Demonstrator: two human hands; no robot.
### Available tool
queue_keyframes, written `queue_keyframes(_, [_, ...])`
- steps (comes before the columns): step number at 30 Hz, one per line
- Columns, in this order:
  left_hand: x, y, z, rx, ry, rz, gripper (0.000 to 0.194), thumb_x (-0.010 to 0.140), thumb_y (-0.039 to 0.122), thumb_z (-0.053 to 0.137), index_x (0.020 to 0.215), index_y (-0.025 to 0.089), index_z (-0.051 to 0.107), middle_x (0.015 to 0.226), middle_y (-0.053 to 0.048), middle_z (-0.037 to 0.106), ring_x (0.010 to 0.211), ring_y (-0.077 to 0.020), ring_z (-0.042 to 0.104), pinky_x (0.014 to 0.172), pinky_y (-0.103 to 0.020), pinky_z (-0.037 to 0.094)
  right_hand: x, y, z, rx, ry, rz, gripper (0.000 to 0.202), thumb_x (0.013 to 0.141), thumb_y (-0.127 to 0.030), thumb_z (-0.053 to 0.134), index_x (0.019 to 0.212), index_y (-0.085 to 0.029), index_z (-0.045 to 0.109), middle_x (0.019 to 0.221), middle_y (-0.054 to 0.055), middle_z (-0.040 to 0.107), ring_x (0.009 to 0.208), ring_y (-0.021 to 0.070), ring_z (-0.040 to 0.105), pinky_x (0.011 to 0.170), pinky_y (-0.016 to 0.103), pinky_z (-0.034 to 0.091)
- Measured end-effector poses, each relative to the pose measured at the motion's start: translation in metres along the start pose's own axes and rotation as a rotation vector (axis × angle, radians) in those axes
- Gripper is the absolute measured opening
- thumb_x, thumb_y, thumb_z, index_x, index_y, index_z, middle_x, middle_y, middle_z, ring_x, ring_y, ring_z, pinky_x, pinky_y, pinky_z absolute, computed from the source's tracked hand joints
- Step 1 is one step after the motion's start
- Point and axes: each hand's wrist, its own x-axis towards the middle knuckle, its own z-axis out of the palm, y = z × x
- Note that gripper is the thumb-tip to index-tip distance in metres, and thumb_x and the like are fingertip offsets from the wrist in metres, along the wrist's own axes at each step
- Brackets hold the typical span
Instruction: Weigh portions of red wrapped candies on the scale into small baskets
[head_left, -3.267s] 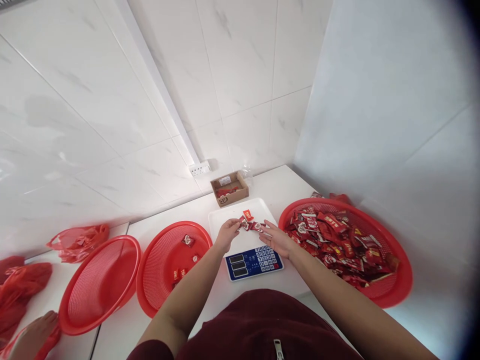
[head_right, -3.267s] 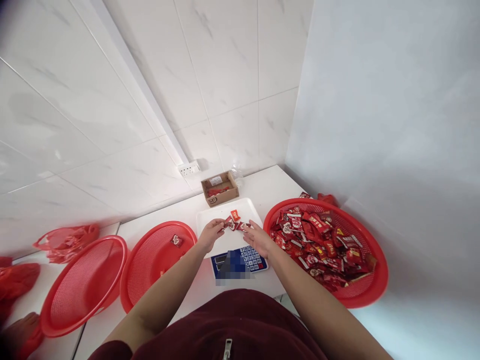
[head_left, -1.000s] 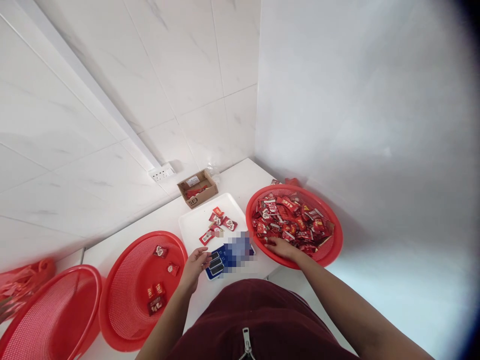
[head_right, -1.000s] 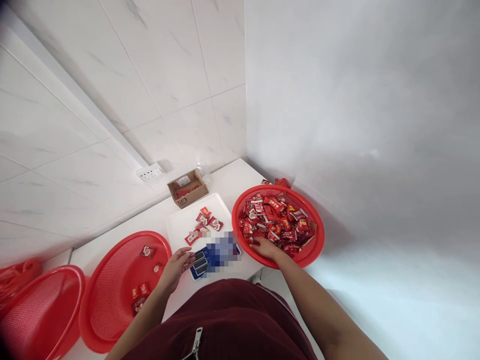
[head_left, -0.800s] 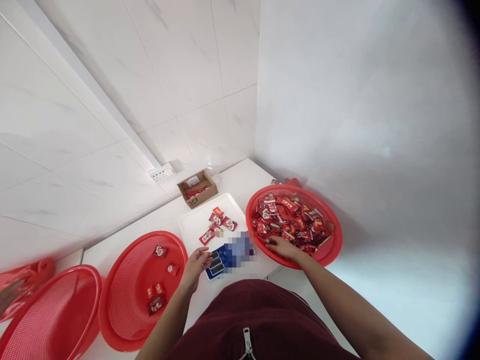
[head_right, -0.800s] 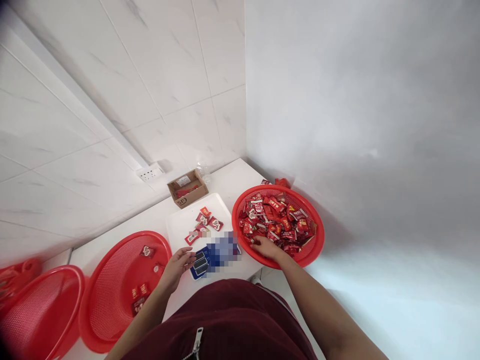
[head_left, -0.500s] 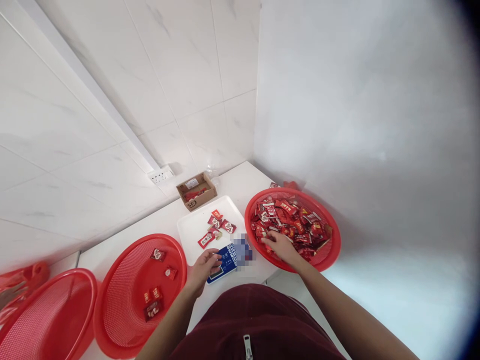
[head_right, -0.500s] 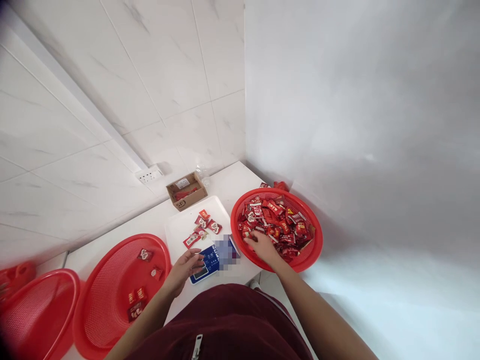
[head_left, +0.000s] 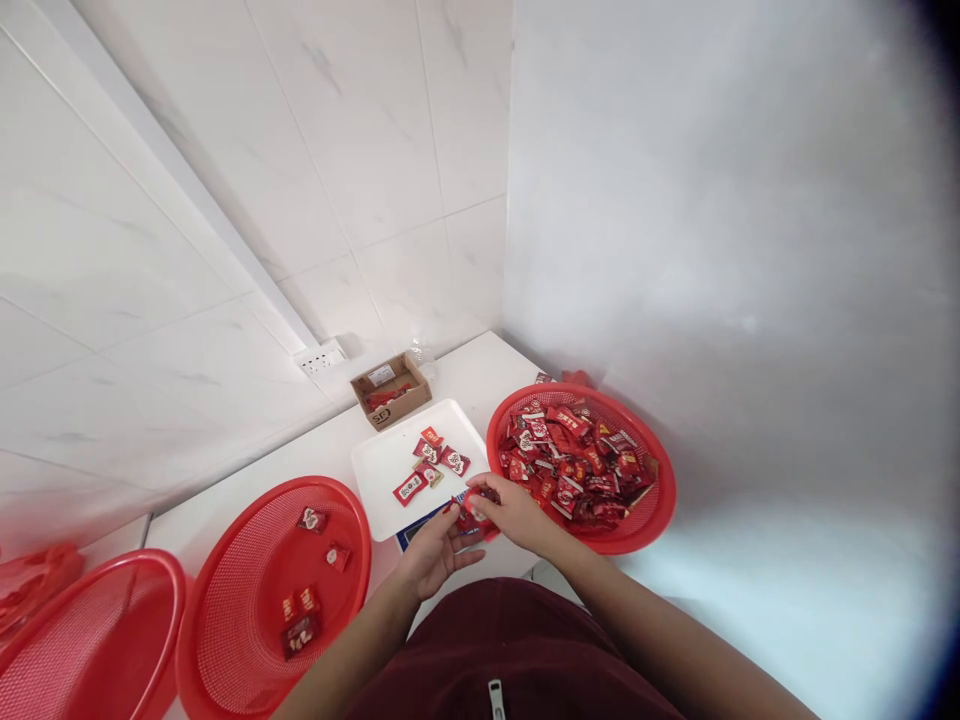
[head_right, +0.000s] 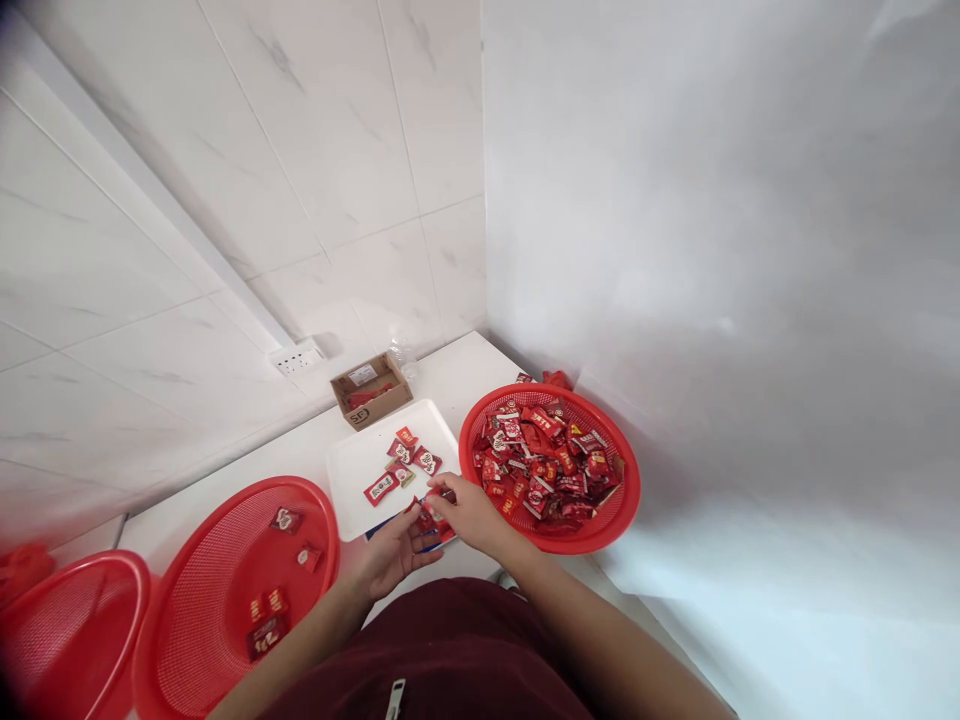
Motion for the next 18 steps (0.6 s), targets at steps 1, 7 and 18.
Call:
queue_keyframes(1, [0.000,0.001,0.000,-0.053,-0.032,-0.020,0.028,0.087,0.038,0.053,0.103,0.015,0.058,0.092,-0.008,0.068,0.080,-0.0178,0.067,0.074,-0.033,0.053,0.000,-0.002,0.003,0.050,-0.027,-0.012,0.031,0.078,-0.029,0.053,0.107,-0.019,0.060,0.099,0.005,0.068,0.092,0.0190,0.062,0.084,0.035,0.048])
queue_keyframes(7, [-0.005,0.014,-0.006,-0.310,-0.067,-0.040,0.030,0.094,0.037,0.041,0.097,0.013,0.059,0.080,-0.007,0.068,0.070,-0.0134,0.067,0.067,-0.026,0.055,-0.003,-0.001,0.007,0.121,-0.071,-0.068,0.041,0.077,-0.029,0.056,0.117,-0.020,0.057,0.114,0.007,0.065,0.105,0.0206,0.059,0.091,0.037,0.047])
queue_keyframes(18, [-0.044,0.050,-0.080,-0.314,0.375,0.258,0.021,0.092,0.030,0.045,0.089,0.015,0.060,0.074,-0.005,0.065,0.051,-0.0086,0.059,0.045,-0.017,0.047,-0.019,0.100,-0.079,-0.717,0.047,0.265,0.040,0.082,-0.023,0.047,0.119,-0.014,0.058,0.123,0.017,0.060,0.116,0.0270,0.054,0.098,0.039,0.039])
